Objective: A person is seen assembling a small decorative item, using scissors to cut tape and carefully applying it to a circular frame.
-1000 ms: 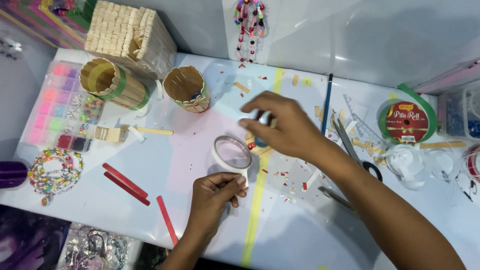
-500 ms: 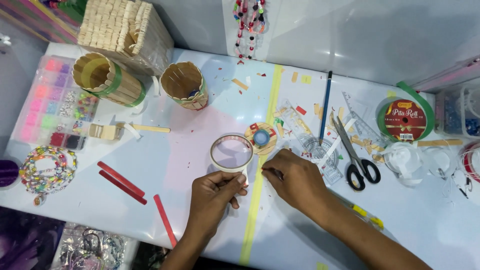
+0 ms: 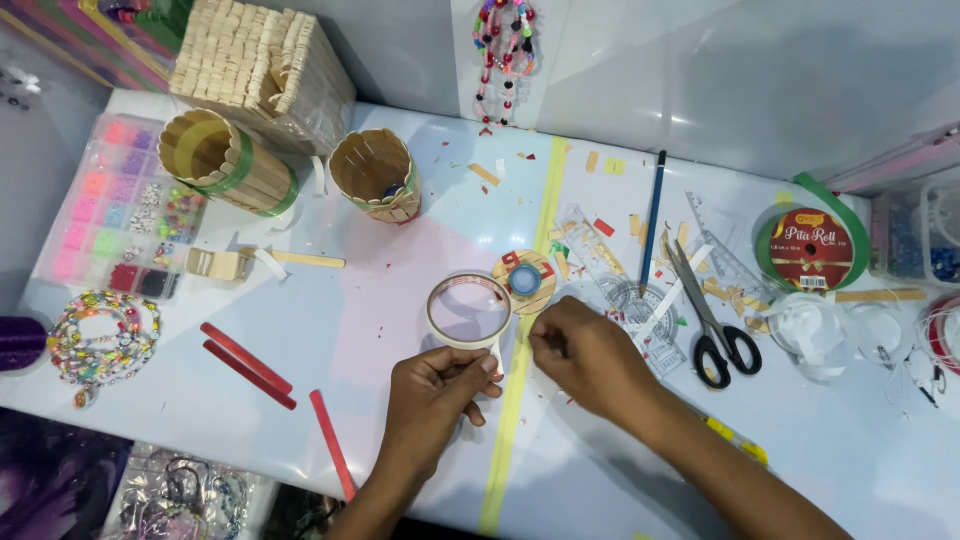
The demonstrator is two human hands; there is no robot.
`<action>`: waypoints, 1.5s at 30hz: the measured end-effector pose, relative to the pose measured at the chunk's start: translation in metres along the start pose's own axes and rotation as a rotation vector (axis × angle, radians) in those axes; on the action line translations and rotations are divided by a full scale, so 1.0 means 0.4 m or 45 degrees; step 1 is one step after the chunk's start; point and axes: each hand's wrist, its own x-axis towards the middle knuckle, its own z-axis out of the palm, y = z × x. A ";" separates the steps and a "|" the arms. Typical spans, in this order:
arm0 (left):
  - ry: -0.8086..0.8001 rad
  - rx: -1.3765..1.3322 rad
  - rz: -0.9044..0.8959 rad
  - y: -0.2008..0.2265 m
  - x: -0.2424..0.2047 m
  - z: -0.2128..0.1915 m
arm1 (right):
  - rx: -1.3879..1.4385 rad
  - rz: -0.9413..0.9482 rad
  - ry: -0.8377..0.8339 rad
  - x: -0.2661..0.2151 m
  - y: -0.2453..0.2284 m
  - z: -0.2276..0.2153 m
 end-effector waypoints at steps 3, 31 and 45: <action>0.009 -0.003 -0.004 -0.002 0.002 0.001 | 0.970 0.356 -0.200 0.000 -0.046 -0.086; -0.024 0.019 0.054 -0.048 0.020 0.027 | 0.882 0.452 0.151 -0.083 -0.068 0.026; 0.052 0.081 0.044 -0.062 0.015 0.043 | 0.871 0.400 0.248 -0.088 -0.061 0.066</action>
